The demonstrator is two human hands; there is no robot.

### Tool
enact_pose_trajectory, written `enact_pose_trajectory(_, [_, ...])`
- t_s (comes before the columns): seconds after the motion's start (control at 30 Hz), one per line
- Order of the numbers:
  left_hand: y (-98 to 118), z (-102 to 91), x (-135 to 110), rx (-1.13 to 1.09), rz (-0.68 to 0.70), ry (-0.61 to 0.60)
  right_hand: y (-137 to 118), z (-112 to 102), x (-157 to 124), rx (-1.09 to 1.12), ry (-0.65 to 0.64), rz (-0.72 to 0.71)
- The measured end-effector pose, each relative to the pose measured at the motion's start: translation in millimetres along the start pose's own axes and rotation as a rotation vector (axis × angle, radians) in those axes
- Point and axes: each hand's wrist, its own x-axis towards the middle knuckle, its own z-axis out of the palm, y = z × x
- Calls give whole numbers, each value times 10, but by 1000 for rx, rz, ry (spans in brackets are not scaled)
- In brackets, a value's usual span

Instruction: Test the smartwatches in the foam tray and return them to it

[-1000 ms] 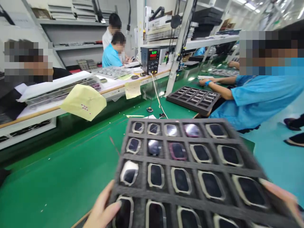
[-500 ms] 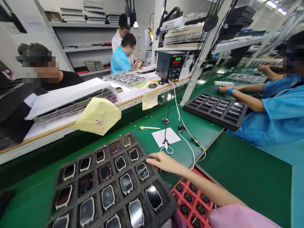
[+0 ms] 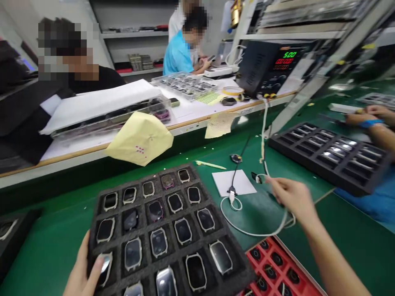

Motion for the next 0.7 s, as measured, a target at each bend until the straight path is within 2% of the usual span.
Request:
enact_pose_trajectory(0.03, [9,28,9,1,5,-16,-143,-131,-52,67,14,-38])
enact_pose_trajectory(0.07, [20,46,20,1,24,-38,-316,-255,-120,246,9,-91])
enact_pose_trajectory(0.1, [36,52,28,8,56,-69,-515,-360,-200,379,112,-157])
enact_pose_trajectory(0.13, [60,47,30,16,95,-101,-732,-434,-289,452,209,-243])
enact_pose_trajectory(0.2, [158,13,10,26,151,-127,-1201,-458,-479,448,287,-472])
enact_pose_trajectory(0.27, [343,-26,-25,-45,225,-45,-1677,-307,-669,441,271,-828])
enact_pose_trajectory(0.3, [465,-40,-34,-167,272,-38,-1904,-175,-762,453,229,-987])
enact_pose_trajectory(0.33, [597,-50,-29,-343,291,-106,-2113,-16,-855,452,149,-1119])
enact_pose_trajectory(0.4, [843,-61,34,-805,166,-291,-2459,339,-1041,456,61,-1325])
enact_pose_trajectory(0.47, [990,-77,157,-1068,-42,-364,-2684,670,-1210,387,-12,-1491])
enact_pose_trajectory(0.53, [998,-109,300,-1145,-170,-413,-2802,914,-1329,302,-64,-1633])
enact_pose_trajectory(0.6, [901,-161,426,-1169,-230,-453,-2870,1053,-1356,214,-126,-1732])
enact_pose_trajectory(0.7, [703,-267,571,-1171,-229,-454,-3028,1138,-1172,155,-254,-1738])
